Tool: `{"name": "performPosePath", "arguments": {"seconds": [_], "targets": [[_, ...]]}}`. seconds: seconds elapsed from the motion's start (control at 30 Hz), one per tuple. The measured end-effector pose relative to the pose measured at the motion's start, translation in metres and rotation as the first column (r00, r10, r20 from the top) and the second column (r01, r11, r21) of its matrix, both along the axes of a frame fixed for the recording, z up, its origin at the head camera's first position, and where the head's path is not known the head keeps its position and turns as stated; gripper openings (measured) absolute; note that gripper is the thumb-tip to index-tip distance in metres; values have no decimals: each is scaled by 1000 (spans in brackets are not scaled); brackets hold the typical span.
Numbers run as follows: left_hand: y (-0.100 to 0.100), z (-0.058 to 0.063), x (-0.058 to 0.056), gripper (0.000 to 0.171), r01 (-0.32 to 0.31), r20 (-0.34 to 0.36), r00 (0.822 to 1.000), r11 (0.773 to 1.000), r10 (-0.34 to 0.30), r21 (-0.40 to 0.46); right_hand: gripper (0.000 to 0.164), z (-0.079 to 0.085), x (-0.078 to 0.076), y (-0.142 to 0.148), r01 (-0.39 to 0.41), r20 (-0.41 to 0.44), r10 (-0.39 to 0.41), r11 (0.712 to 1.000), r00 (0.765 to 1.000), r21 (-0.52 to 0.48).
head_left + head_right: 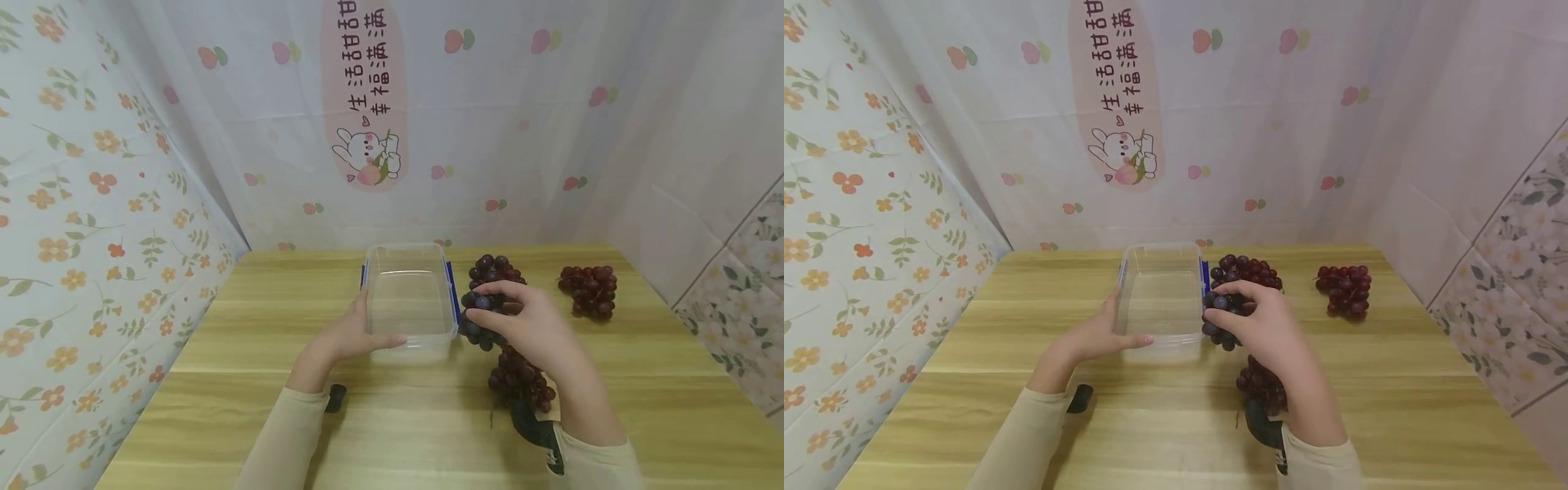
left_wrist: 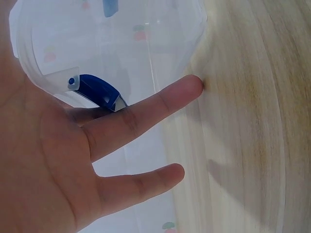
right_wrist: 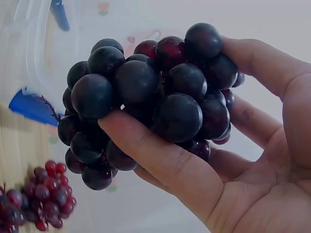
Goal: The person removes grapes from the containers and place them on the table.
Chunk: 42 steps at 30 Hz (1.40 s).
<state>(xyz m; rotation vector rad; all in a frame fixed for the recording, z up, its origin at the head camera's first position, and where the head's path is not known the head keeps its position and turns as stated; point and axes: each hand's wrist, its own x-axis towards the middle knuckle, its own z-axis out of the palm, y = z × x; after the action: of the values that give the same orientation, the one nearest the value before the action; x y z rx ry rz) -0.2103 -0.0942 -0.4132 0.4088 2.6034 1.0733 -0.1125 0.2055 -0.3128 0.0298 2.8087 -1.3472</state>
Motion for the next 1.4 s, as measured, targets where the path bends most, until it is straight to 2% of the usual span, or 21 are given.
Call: {"name": "performPosePath", "arguments": {"seconds": [0.33,0.47,0.57,0.73,1.0,1.23,1.4], "targets": [[-1,2,3,146,-3,13,1000,1000,3,-5,72,-3,22,47,161,-11,-161,986,987,46],[-1,3,3,147,2,16,1000,1000,-2,2,73,-9,30,74,258,-33,-257,966,966,18],[0,2,2,147,11,9,1000,1000,-11,9,76,-13,34,94,321,-18,-321,947,947,-2],[2,2,-1,146,33,6,999,999,-33,28,82,-23,39,121,368,13,-371,925,929,88],[3,-3,2,148,16,39,999,999,-14,-42,79,-52,37,152,346,85,-373,909,924,231],[9,-8,4,147,23,26,999,999,-22,-40,81,-74,38,173,282,190,-345,913,919,295],[10,-9,6,146,29,28,999,999,-28,-45,90,-87,41,177,224,260,-320,914,911,339]]}}
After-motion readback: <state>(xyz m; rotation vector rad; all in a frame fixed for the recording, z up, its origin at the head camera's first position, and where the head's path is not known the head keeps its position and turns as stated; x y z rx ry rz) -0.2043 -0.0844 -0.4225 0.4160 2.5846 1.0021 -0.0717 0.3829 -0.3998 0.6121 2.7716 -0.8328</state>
